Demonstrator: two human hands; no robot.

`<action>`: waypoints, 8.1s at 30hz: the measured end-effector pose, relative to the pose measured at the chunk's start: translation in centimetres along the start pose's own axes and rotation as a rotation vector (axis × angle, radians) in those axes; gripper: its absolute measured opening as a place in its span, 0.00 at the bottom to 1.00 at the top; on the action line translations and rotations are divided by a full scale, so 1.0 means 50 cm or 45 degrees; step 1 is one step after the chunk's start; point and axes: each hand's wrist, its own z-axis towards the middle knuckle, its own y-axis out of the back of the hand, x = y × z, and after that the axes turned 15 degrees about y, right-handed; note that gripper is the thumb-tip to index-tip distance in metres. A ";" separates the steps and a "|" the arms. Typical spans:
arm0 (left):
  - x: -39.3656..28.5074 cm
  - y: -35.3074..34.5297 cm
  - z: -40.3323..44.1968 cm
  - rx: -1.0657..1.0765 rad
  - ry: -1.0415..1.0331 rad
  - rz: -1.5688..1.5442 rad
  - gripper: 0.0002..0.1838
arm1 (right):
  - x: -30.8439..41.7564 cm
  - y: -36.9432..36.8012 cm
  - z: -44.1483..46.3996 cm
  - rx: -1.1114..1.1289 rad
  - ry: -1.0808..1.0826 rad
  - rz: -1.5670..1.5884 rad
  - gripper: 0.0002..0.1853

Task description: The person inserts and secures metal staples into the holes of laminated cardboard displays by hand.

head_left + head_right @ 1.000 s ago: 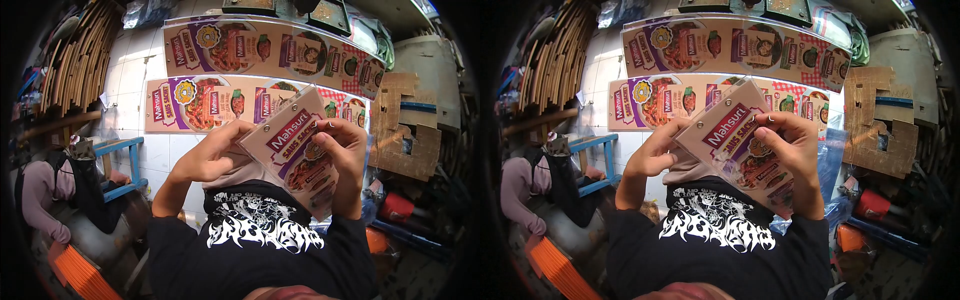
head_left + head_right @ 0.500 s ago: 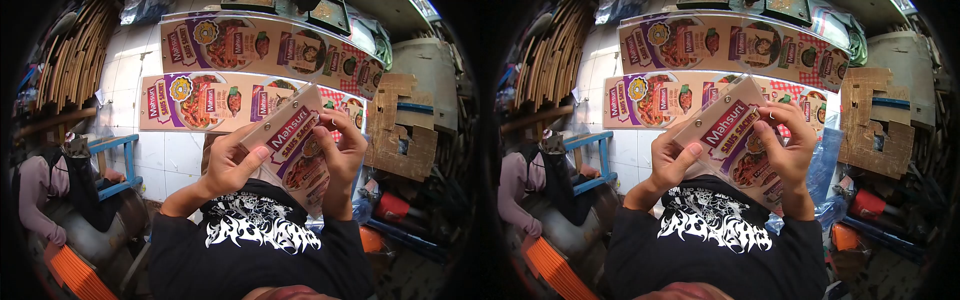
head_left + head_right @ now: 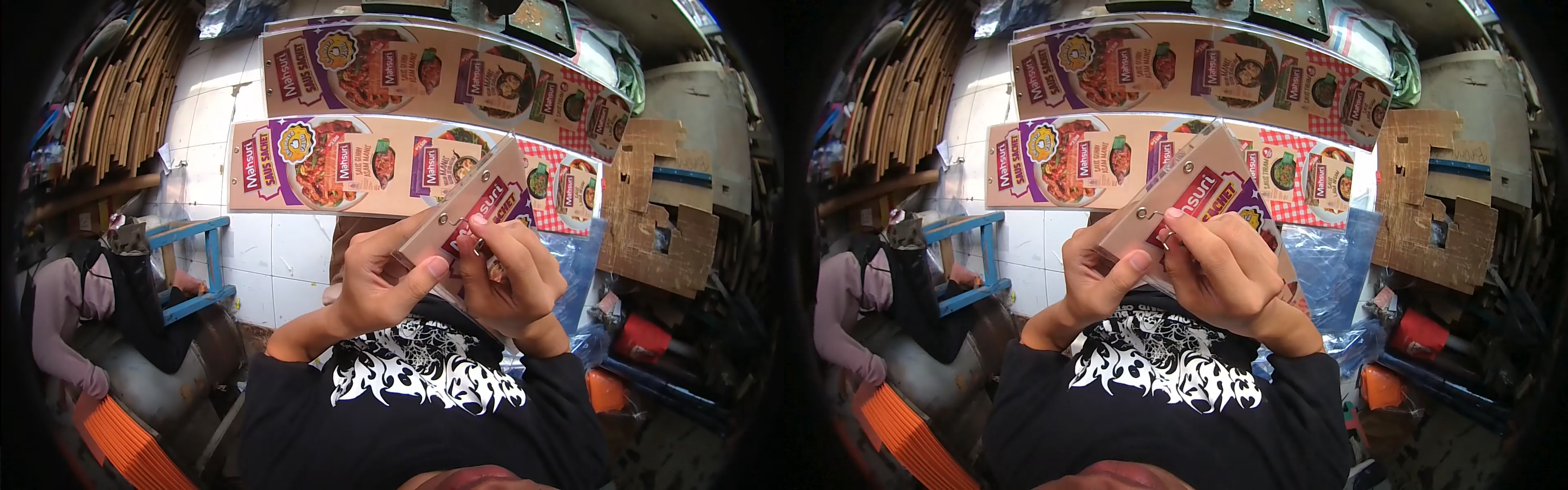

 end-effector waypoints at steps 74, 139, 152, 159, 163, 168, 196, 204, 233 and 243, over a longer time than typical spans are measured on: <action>0.060 0.040 -0.008 -0.163 0.052 -0.562 0.11 | -0.093 0.123 -0.035 0.238 -0.851 0.967 0.12; 0.096 0.066 0.104 0.618 -0.065 -1.117 0.06 | -0.009 0.123 0.029 0.344 -0.547 1.604 0.08; 0.093 0.018 0.100 0.764 -0.113 -1.500 0.07 | 0.039 -0.038 0.020 -0.179 -0.483 0.495 0.13; 0.093 0.012 0.101 0.751 -0.132 -1.528 0.08 | 0.043 -0.047 0.027 -0.146 -0.349 0.311 0.12; 0.091 0.010 0.105 0.760 -0.151 -1.517 0.08 | 0.044 -0.047 0.029 -0.131 -0.340 0.299 0.14; 0.096 0.009 0.106 0.737 -0.199 -1.515 0.07 | 0.045 -0.047 0.036 -0.110 -0.331 0.261 0.15; 0.089 0.010 0.092 0.581 -0.216 -1.483 0.07 | 0.048 -0.050 0.047 -0.076 -0.266 0.030 0.13; 0.097 0.011 0.095 0.621 -0.238 -1.487 0.07 | 0.052 -0.049 0.044 -0.095 -0.245 -0.002 0.13; 0.104 0.017 0.087 0.594 -0.208 -1.411 0.04 | 0.064 -0.047 0.042 -0.064 -0.287 -0.029 0.14; 0.100 0.026 0.086 0.690 -0.243 -1.395 0.06 | 0.051 -0.037 0.030 -0.201 -0.365 -0.031 0.13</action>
